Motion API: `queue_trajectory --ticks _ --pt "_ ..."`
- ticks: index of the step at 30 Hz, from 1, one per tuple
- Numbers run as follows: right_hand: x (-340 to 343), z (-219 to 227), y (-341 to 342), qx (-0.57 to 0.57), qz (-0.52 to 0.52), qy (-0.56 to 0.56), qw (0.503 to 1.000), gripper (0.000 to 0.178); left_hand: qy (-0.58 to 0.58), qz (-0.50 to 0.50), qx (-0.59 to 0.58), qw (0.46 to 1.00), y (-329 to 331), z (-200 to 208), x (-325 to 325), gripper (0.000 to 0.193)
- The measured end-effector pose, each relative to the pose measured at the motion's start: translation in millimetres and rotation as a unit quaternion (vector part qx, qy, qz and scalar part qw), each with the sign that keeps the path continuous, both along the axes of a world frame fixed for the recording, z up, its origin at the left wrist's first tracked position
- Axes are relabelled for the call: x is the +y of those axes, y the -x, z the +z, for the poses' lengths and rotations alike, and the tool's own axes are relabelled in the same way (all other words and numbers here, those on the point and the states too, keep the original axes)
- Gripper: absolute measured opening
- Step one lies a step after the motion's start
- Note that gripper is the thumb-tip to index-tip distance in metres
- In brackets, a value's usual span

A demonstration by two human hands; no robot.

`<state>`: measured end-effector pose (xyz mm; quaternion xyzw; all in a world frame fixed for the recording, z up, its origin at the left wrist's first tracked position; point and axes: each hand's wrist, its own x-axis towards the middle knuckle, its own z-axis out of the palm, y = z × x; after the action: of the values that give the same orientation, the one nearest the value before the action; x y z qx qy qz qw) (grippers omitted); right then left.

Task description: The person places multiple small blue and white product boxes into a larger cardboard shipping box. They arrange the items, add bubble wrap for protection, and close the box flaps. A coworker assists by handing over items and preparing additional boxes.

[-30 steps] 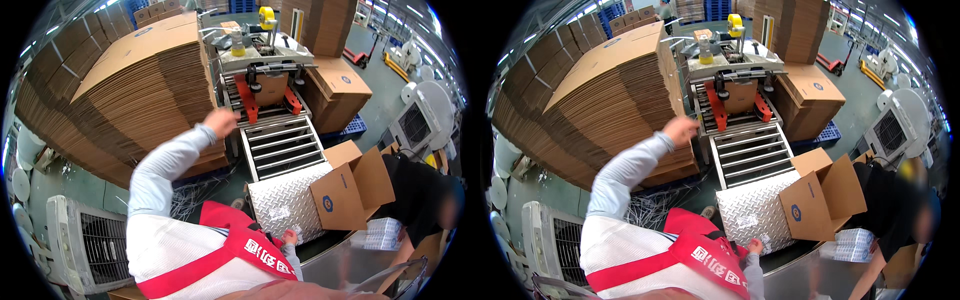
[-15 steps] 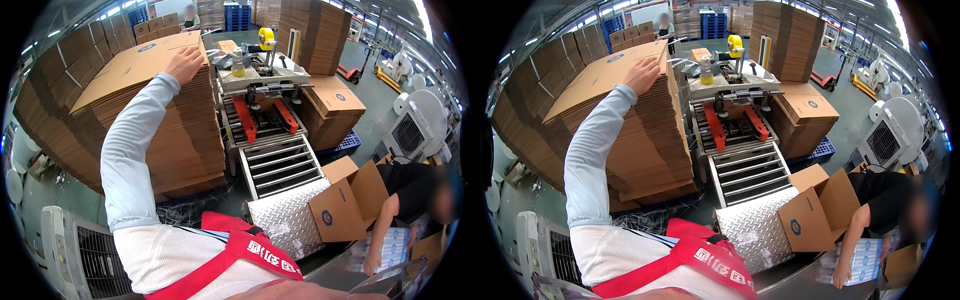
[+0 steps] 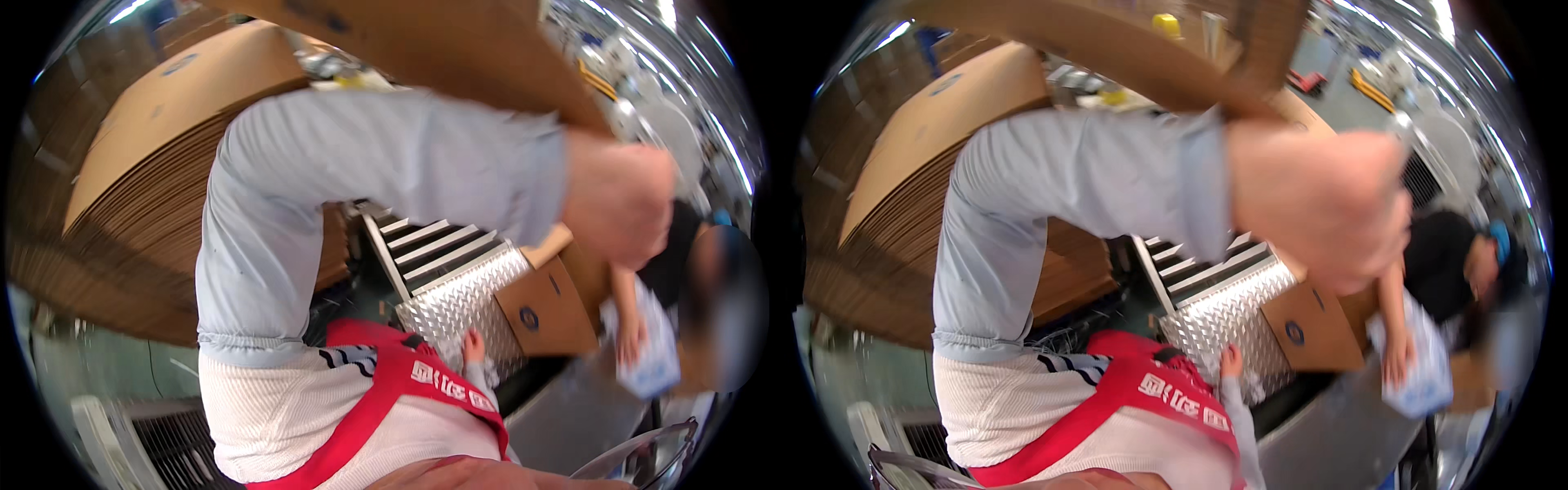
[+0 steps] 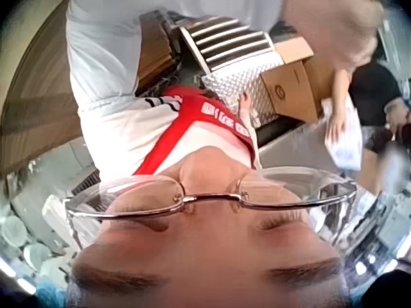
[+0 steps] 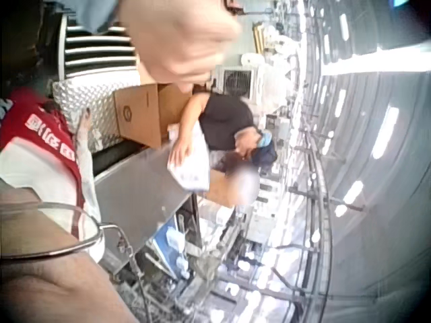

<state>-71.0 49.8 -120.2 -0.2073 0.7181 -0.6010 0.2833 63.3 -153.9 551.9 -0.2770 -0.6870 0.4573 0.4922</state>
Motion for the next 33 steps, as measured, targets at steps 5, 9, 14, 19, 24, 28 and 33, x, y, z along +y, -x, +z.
queue_trajectory --ticks 5,9,14,19,24,28,33 --pt "-20 222 -54 0.188 -0.096 0.067 0.975 0.069 -0.283 -0.051 -0.047 0.957 56 66 -22 0.05" --pt "106 268 -34 0.279 -0.124 -0.108 0.946 0.065 -0.565 -0.248 -0.039 0.786 103 29 -112 0.044" --pt "161 307 -50 0.372 -0.329 -0.156 0.854 0.046 -0.796 -0.252 -0.097 0.542 114 -204 -246 0.042" --pt "137 317 -49 0.15 -0.543 0.166 0.809 0.073 -0.835 -0.058 -0.384 0.391 102 -340 -207 0.046" --pt "95 330 -31 0.227 -0.589 0.049 0.774 0.107 -0.935 -0.015 -0.328 0.131 77 -300 -179 0.083" --pt "97 319 -33 0.241 -0.55 0.112 0.792 0.111 -0.936 0.012 -0.252 0.245 99 -322 -207 0.092" --pt "153 303 -4 0.238 -0.441 0.189 0.844 0.103 -0.794 0.256 -0.306 0.459 94 -255 -168 0.088"
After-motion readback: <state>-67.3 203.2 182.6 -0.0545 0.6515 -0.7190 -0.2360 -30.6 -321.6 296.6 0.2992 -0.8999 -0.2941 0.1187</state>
